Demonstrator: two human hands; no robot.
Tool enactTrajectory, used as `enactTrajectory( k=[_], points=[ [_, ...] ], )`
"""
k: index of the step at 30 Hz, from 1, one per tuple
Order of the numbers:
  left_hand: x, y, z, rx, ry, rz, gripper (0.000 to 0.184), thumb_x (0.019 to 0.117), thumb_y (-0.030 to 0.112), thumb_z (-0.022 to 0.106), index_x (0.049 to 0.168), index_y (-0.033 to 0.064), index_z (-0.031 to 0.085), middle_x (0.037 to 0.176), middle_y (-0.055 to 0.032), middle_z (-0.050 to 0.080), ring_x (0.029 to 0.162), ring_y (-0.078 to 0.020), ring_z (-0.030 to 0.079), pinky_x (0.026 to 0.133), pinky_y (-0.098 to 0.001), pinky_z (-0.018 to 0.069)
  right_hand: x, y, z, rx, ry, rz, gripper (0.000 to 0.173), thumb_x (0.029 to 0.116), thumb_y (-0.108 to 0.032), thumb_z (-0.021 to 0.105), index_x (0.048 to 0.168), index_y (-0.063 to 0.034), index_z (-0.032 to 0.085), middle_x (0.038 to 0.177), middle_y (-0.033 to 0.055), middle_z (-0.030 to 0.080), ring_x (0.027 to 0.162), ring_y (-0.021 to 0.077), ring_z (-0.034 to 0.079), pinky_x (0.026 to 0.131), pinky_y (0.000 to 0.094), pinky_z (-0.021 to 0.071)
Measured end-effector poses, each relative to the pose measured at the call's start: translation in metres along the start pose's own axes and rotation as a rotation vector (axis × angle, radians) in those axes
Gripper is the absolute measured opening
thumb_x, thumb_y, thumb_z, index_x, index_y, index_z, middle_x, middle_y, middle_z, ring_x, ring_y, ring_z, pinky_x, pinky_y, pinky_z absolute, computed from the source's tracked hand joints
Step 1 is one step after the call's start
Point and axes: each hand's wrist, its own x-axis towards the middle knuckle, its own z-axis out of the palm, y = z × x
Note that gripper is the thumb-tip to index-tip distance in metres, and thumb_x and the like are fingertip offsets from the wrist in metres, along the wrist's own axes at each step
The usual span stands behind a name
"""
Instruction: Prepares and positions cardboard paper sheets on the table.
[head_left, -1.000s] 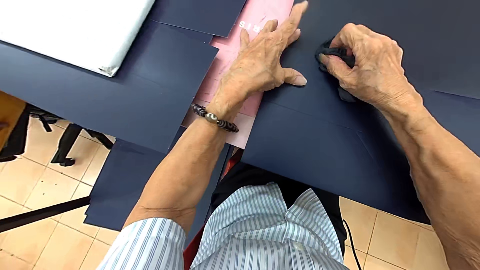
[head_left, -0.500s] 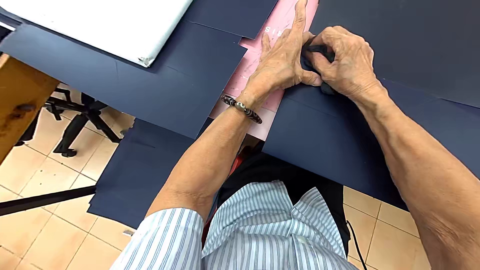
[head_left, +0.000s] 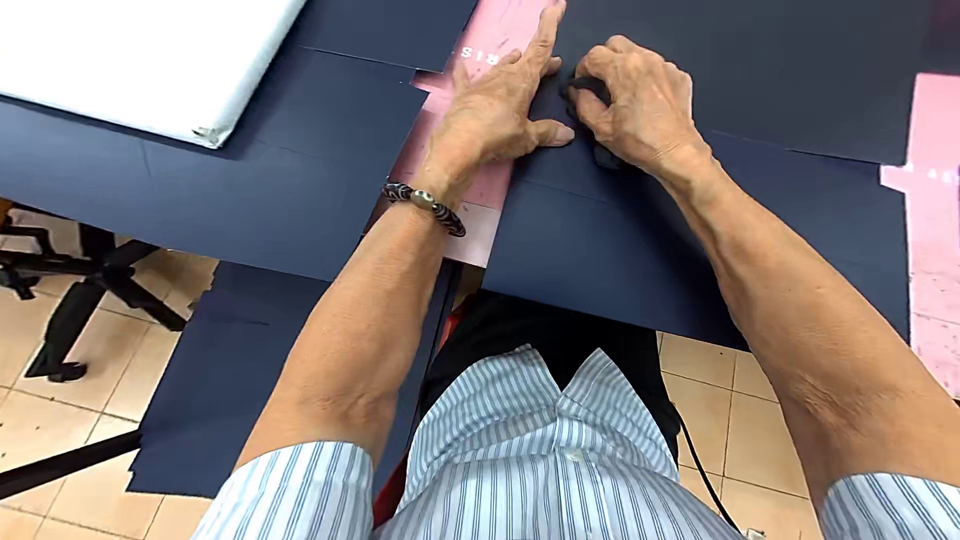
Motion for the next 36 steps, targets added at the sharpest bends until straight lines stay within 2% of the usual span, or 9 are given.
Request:
enactTrajectory(
  k=[4, 9, 14, 17, 20, 23, 27, 31, 36],
  points=[
    [-0.002, 0.006, -0.004, 0.075, -0.065, -0.046, 0.085, 0.0959, 0.051, 0.064, 0.165, 0.0347, 0.017, 0.166, 0.0043, 0.036, 0.156, -0.0323, 0.022, 0.11, -0.0829, 0.011, -0.026, 0.027, -0.01, -0.015, 0.004, 0.042, 0.032, 0.1028, -0.028, 0.051, 0.121, -0.0081, 0.068, 0.117, 0.0171, 0.066, 0.106, 0.0372, 0.066, 0.079, 0.0605, 0.0471],
    [-0.002, 0.001, 0.001, 0.01, 0.024, -0.008, 0.103, 0.09, 0.05, 0.071, 0.167, 0.024, 0.008, 0.161, 0.0, 0.044, 0.151, -0.0293, 0.036, 0.111, -0.0811, 0.0132, -0.069, 0.073, -0.027, -0.023, 0.052, 0.123, 0.036, 0.1034, -0.033, 0.05, 0.122, -0.0082, 0.068, 0.12, 0.0201, 0.066, 0.107, 0.0415, 0.065, 0.079, 0.0661, 0.0465],
    [-0.01, -0.005, 0.011, -0.106, 0.244, -0.061, 0.125, 0.0755, 0.054, 0.084, 0.166, 0.016, 0.006, 0.159, -0.0098, 0.045, 0.149, -0.0369, 0.035, 0.12, -0.0687, 0.0156, -0.081, 0.082, -0.016, 0.029, 0.168, 0.138, 0.038, 0.1032, -0.031, 0.051, 0.122, -0.0022, 0.067, 0.119, 0.0254, 0.064, 0.107, 0.0452, 0.063, 0.08, 0.066, 0.0453],
    [-0.013, -0.004, 0.009, -0.067, 0.272, -0.104, 0.122, 0.0762, 0.058, 0.082, 0.166, 0.0179, 0.01, 0.165, -0.0125, 0.034, 0.154, -0.0419, 0.021, 0.12, -0.0667, 0.0171, -0.082, 0.083, -0.015, 0.043, 0.183, 0.149, 0.039, 0.103, -0.033, 0.051, 0.122, -0.0034, 0.067, 0.118, 0.0247, 0.063, 0.105, 0.0448, 0.063, 0.079, 0.0653, 0.0451],
    [-0.016, -0.002, 0.01, -0.012, 0.276, -0.144, 0.118, 0.0777, 0.061, 0.079, 0.166, 0.0204, 0.013, 0.17, -0.0139, 0.022, 0.156, -0.0458, 0.008, 0.115, -0.0742, 0.0149, -0.084, 0.084, -0.015, 0.068, 0.187, 0.165, 0.038, 0.1033, -0.033, 0.051, 0.122, -0.0037, 0.068, 0.117, 0.0241, 0.063, 0.105, 0.0427, 0.063, 0.08, 0.0639, 0.0447],
    [-0.021, 0.005, 0.01, 0.012, 0.27, -0.139, 0.111, 0.0822, 0.058, 0.076, 0.166, 0.0239, 0.013, 0.171, -0.0061, 0.02, 0.157, -0.0435, 0.003, 0.111, -0.0806, 0.009, -0.084, 0.087, -0.013, 0.092, 0.213, 0.144, 0.038, 0.1028, -0.033, 0.054, 0.12, -0.0022, 0.068, 0.117, 0.0247, 0.061, 0.105, 0.0415, 0.061, 0.081, 0.0615, 0.045],
    [-0.018, 0.005, 0.016, 0.068, 0.215, 0.029, 0.094, 0.095, 0.046, 0.065, 0.167, 0.0213, 0.009, 0.165, 0.0, 0.038, 0.157, -0.0404, 0.015, 0.11, -0.0835, 0.0038, -0.084, 0.089, -0.013, 0.09, 0.24, 0.106, 0.035, 0.1021, -0.028, 0.055, 0.116, 0.0008, 0.068, 0.118, 0.0263, 0.061, 0.105, 0.0408, 0.062, 0.084, 0.0588, 0.0467],
    [-0.016, 0.004, 0.016, 0.031, 0.104, 0.065, 0.09, 0.101, 0.041, 0.056, 0.166, 0.017, -0.001, 0.167, -0.0037, 0.034, 0.156, -0.0362, 0.021, 0.112, -0.081, 0.0083, -0.072, 0.074, -0.011, 0.106, 0.208, 0.099, 0.034, 0.1012, -0.024, 0.055, 0.114, 0.005, 0.067, 0.117, 0.028, 0.062, 0.106, 0.042, 0.063, 0.088, 0.0586, 0.0484],
    [-0.016, 0.016, 0.017, 0.14, 0.054, 0.15, 0.065, 0.1054, 0.022, 0.051, 0.163, 0.0106, 0.024, 0.16, -0.018, 0.041, 0.149, -0.0391, 0.037, 0.114, -0.0753, 0.0192, -0.019, 0.017, 0.012, 0.167, 0.189, 0.003, 0.027, 0.0979, -0.018, 0.058, 0.111, 0.002, 0.071, 0.118, 0.0222, 0.066, 0.109, 0.0377, 0.066, 0.09, 0.055, 0.0525]
  ],
)
